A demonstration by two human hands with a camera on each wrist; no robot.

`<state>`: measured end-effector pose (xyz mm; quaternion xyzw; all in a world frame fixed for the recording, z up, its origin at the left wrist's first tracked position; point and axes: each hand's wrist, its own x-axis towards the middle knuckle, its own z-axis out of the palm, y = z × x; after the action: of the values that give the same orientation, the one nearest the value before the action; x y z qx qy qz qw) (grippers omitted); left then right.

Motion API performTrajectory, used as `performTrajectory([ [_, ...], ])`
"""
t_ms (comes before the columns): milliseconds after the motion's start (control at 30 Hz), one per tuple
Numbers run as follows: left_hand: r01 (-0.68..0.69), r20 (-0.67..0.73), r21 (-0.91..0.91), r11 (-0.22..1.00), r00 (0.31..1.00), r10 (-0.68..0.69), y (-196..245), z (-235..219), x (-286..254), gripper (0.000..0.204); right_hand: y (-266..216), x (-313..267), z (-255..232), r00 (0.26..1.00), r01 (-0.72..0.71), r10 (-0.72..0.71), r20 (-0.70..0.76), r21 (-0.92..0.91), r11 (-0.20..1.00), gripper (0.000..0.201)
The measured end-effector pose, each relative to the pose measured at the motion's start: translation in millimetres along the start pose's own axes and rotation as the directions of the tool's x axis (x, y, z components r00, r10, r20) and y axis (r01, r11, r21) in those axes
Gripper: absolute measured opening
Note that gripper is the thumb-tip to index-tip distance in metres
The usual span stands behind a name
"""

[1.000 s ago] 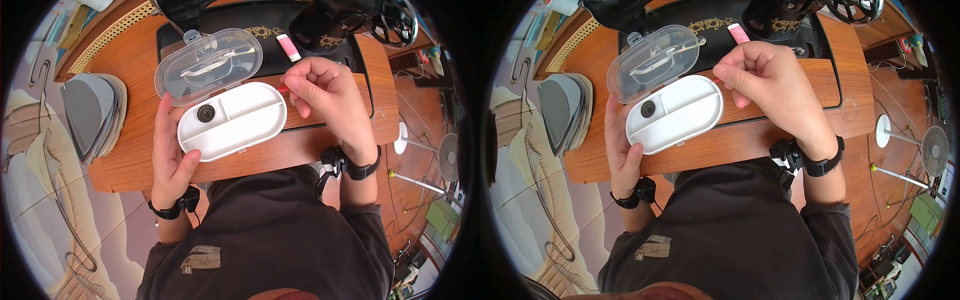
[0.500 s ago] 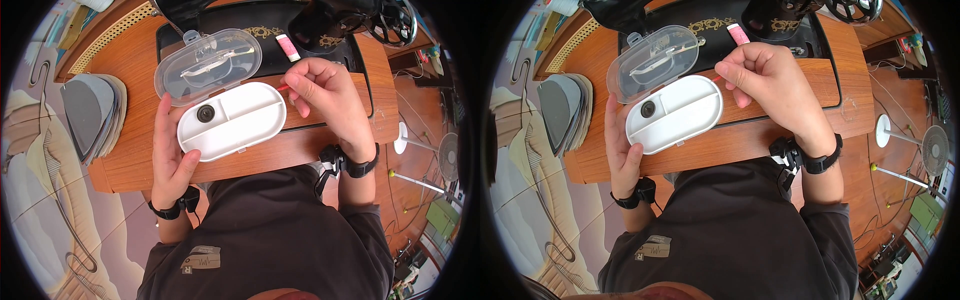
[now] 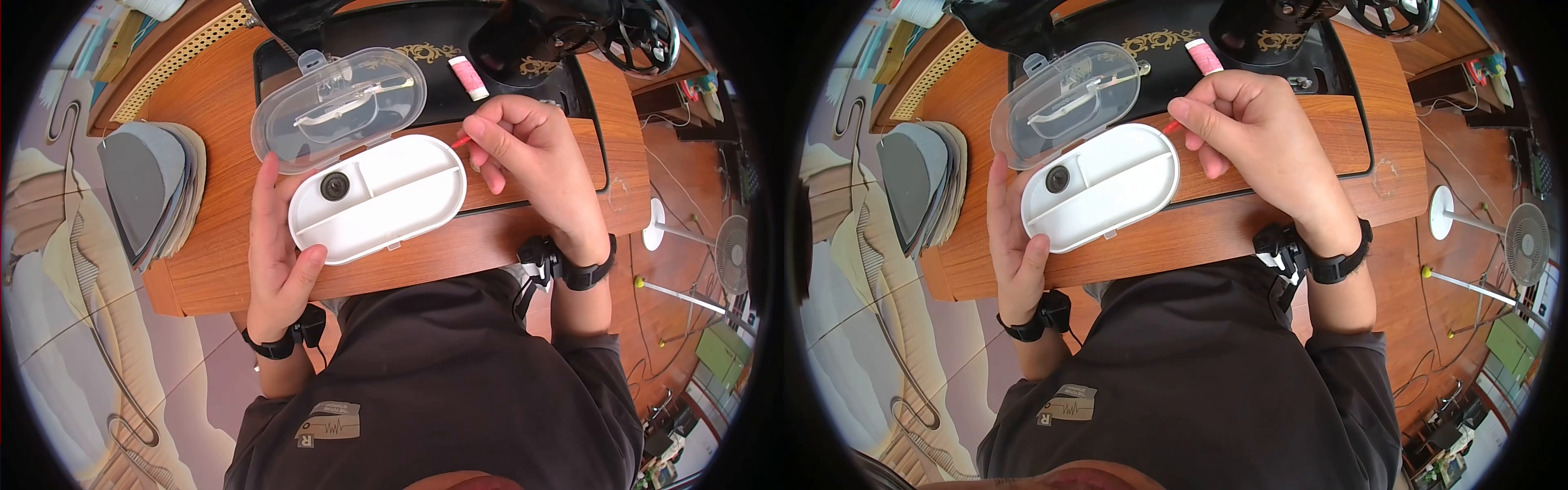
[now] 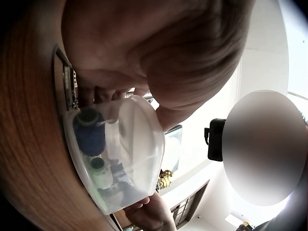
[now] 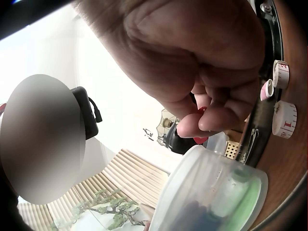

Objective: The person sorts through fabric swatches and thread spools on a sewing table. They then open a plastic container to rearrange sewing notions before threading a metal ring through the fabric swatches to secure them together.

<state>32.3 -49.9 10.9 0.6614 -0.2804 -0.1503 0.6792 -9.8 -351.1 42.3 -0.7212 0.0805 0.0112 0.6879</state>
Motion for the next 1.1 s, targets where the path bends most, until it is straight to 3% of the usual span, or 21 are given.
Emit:
performTrajectory([
  [500,0.007,-0.001,-0.03,1.0,1.0,-0.007,-1,0,0,0.093,-12,-2,-1,0.998,-0.063,0.063,0.019,0.032,0.997,0.02],
  [800,0.015,0.003,-0.018,1.0,1.0,-0.015,0,0,0,0.093,-14,-12,10,0.994,0.106,-0.105,-0.013,0.112,0.988,0.032],
  [1100,0.023,-0.001,-0.041,0.999,1.0,-0.023,0,1,-1,0.093,-27,-25,10,0.995,0.095,-0.1,0.01,0.234,0.968,0.033],
])
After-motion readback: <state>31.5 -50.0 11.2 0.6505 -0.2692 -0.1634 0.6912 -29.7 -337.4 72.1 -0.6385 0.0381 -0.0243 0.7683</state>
